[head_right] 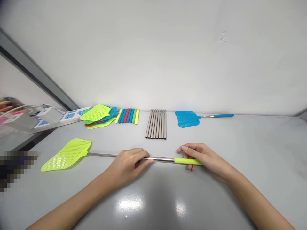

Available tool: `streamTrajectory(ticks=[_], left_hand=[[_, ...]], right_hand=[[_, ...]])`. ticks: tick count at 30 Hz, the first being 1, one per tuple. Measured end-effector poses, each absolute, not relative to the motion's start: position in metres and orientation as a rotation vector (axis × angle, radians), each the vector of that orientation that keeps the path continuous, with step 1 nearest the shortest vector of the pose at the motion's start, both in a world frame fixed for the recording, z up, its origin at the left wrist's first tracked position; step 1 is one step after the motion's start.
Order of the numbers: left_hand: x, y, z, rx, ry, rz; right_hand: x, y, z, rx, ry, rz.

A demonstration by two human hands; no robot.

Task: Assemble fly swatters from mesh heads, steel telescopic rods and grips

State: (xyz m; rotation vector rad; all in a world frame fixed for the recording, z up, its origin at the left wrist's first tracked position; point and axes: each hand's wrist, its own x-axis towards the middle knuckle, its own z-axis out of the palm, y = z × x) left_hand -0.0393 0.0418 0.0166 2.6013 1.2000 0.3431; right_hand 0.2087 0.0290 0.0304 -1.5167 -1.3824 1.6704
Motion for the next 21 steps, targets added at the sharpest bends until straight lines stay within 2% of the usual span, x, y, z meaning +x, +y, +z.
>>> streamTrajectory(ticks=[21], left_hand=[[-0.036, 0.0373, 0.0182, 2.649, 1.159, 0.276]], right_hand=[[0.1996, 0.0255, 0.0335, -1.439, -1.372, 1.708]])
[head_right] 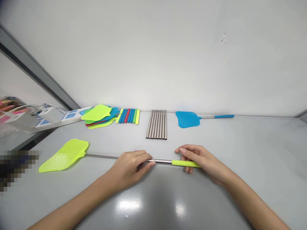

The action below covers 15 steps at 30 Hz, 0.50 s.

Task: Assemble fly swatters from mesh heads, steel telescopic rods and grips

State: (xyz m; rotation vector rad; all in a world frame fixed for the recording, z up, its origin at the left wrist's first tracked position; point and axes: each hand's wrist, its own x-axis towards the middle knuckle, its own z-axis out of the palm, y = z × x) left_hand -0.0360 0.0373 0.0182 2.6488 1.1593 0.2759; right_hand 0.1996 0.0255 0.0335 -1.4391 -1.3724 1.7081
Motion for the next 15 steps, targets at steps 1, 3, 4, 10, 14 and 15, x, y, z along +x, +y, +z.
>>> streamTrajectory(ticks=[1, 3, 4, 10, 14, 15], left_hand=[[-0.036, 0.037, 0.018, 2.654, 1.159, 0.279], [-0.037, 0.037, 0.018, 2.662, 1.152, 0.284], [-0.037, 0.037, 0.018, 2.667, 1.143, 0.286], [-0.03, 0.03, 0.018, 2.76, 1.067, 0.288], [-0.019, 0.017, 0.011, 2.898, 0.988, 0.33], [-0.017, 0.013, 0.009, 2.933, 0.95, 0.338]], right_hand=[[0.2, 0.026, 0.033, -1.436, -1.403, 1.71], [0.204, 0.026, 0.03, -1.41, -1.542, 1.726], [0.205, 0.027, 0.029, -1.392, -1.641, 1.736], [0.202, 0.019, 0.032, -1.351, -2.056, 1.712], [0.182, 0.002, 0.032, -1.317, -2.055, 1.775], [0.177, -0.003, 0.03, -1.333, -2.044, 1.764]])
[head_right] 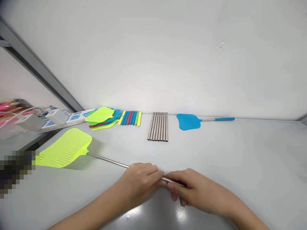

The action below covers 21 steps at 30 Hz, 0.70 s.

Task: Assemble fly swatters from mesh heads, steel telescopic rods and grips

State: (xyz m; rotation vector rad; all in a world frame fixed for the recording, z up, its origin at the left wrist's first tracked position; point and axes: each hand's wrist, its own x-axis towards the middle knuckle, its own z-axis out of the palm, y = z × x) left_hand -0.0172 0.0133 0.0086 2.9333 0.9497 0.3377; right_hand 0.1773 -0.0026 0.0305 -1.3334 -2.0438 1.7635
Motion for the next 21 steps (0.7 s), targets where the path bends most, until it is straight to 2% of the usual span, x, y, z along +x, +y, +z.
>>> streamTrajectory(ticks=[5, 21], left_hand=[[-0.014, 0.006, -0.002, 2.984, 0.887, 0.337], [-0.015, 0.018, 0.011, 2.975, 0.836, 0.225]], right_hand=[[0.168, -0.01, 0.019, -1.353, -2.056, 1.656], [0.173, 0.0, 0.018, -1.286, -1.92, 1.864]])
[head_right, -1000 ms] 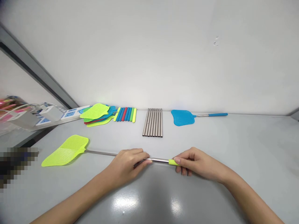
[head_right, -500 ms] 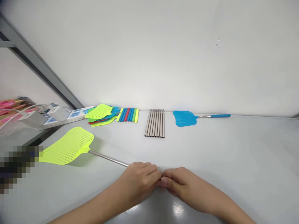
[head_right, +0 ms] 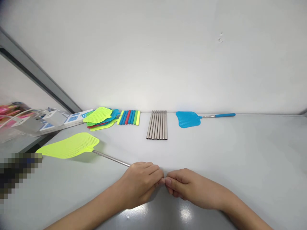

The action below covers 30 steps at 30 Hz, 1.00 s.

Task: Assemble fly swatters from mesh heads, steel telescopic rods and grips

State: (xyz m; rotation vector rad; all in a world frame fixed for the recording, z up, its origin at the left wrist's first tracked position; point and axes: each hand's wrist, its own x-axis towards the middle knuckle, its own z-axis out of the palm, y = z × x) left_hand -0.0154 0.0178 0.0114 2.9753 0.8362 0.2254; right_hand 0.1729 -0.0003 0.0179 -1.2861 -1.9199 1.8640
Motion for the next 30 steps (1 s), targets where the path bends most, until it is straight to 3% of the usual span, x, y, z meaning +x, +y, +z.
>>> streamTrajectory(ticks=[13, 30], left_hand=[[-0.019, 0.027, 0.01, 3.096, 0.784, 0.415], [-0.028, 0.032, 0.018, 3.009, 0.805, 0.292]], right_hand=[[0.175, 0.004, 0.024, -1.257, -1.862, 2.001], [0.179, 0.003, 0.024, -1.307, -1.887, 1.947]])
